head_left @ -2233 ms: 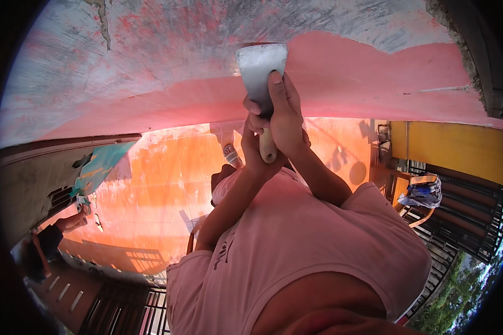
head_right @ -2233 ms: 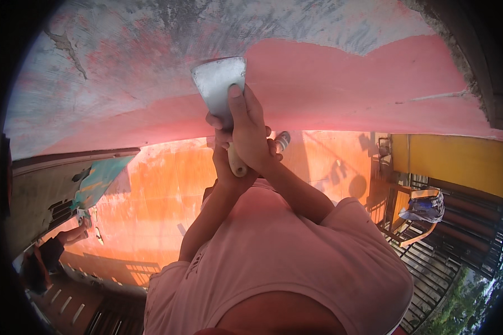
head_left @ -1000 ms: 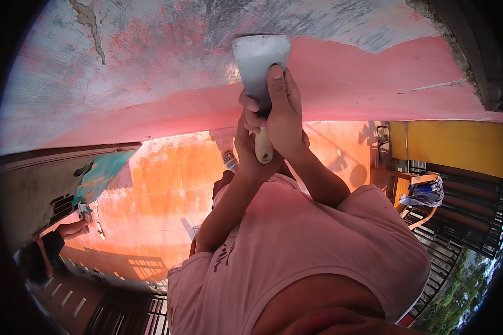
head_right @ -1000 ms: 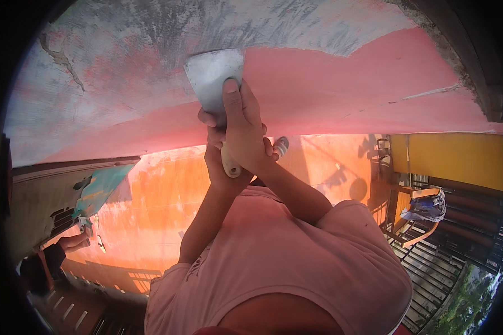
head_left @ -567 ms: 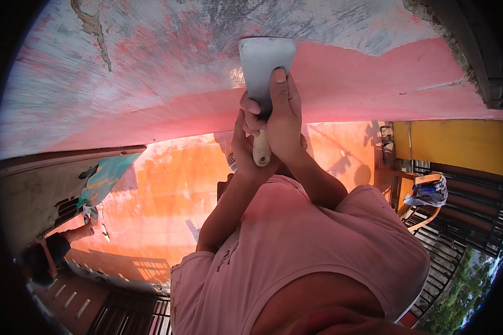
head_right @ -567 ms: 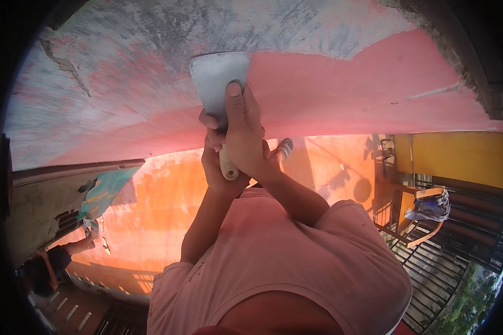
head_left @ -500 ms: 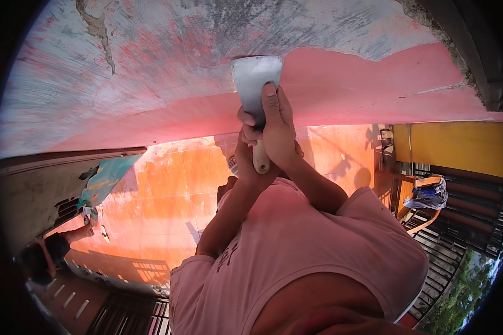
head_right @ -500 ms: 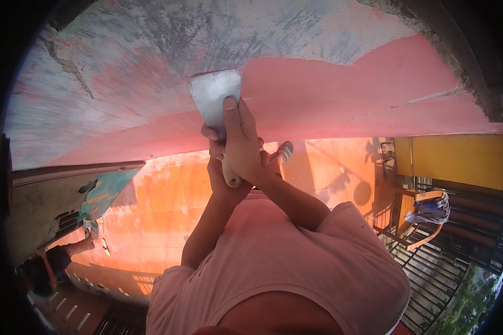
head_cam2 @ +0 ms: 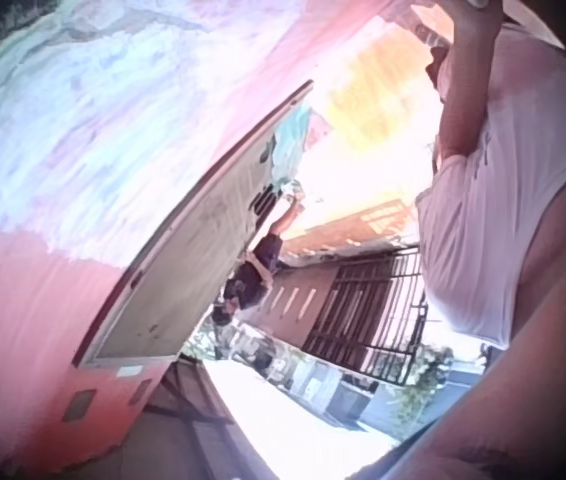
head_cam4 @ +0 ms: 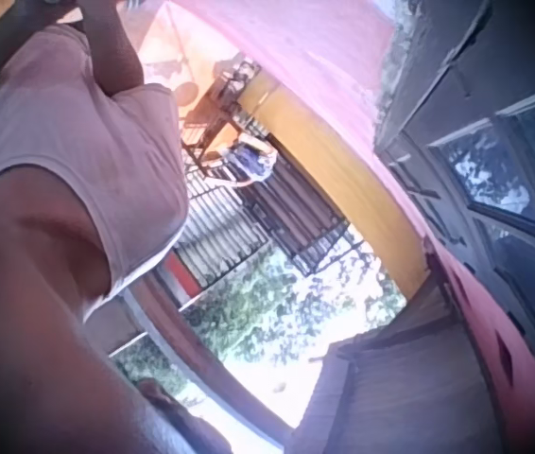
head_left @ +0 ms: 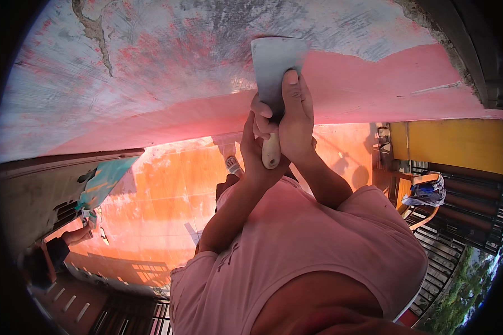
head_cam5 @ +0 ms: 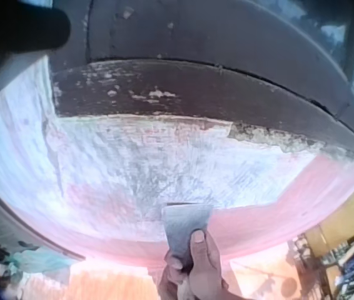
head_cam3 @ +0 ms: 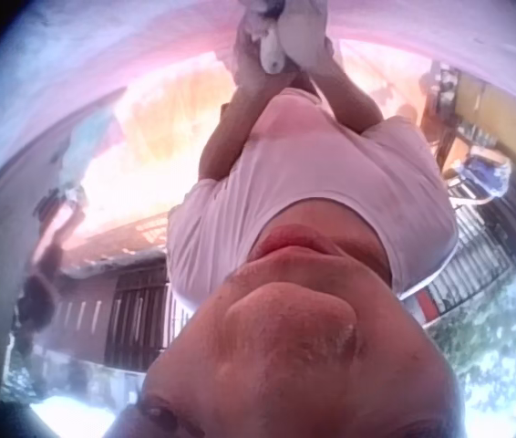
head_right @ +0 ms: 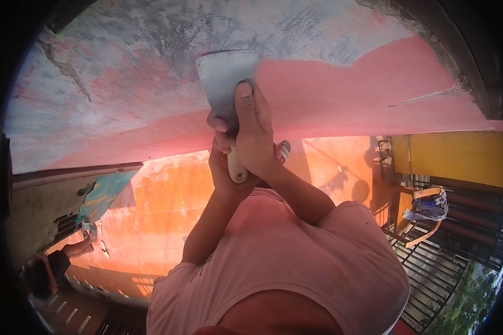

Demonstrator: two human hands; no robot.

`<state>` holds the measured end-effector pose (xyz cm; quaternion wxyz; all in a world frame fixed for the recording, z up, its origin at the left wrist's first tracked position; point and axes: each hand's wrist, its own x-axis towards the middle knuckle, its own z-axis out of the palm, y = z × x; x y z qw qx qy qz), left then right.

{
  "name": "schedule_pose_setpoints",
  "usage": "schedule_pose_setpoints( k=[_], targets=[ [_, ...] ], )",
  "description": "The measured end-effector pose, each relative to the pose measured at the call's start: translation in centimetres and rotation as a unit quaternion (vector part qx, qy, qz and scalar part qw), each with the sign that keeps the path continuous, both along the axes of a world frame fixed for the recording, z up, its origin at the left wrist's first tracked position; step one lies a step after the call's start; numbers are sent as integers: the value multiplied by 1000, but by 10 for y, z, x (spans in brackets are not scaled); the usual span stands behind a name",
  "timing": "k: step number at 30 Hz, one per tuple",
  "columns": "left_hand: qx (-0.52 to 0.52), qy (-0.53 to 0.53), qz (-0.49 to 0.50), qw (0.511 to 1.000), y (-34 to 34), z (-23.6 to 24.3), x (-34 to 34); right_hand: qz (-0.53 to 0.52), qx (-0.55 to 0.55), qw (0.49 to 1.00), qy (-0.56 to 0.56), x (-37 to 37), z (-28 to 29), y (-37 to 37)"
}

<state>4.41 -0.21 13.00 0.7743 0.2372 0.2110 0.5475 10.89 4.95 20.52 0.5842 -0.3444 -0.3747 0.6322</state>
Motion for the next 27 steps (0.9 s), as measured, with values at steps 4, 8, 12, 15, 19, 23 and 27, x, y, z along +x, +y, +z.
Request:
schedule_pose_setpoints(
  k=[4, 8, 12, 15, 19, 23, 27],
  targets=[
    [62, -64, -19, 996, 11, 3, 0, -38, 74, 997, -6, 5, 30, 3],
    [140, -32, -28, 989, 0, 0, 5, -67, 24, 997, 12, 16, -7, -9],
    [-89, -137, -103, 981, -12, -82, 8, -90, -74, 993, -2, 12, -65, -20],
    [-164, -280, -138, 936, -8, -95, 7, -74, -97, 993, -4, 1, -90, -19],
    [-183, -311, -99, 927, -11, -117, 1, -43, -130, 990, -19, -13, -116, -18],
    [-143, -316, -71, 935, -12, -127, -3, -3, -117, 993, -16, -17, -147, -18],
    [-209, -254, -44, 943, -12, -125, -10, 3, -115, 993, -40, -23, -156, -18]
  ],
)
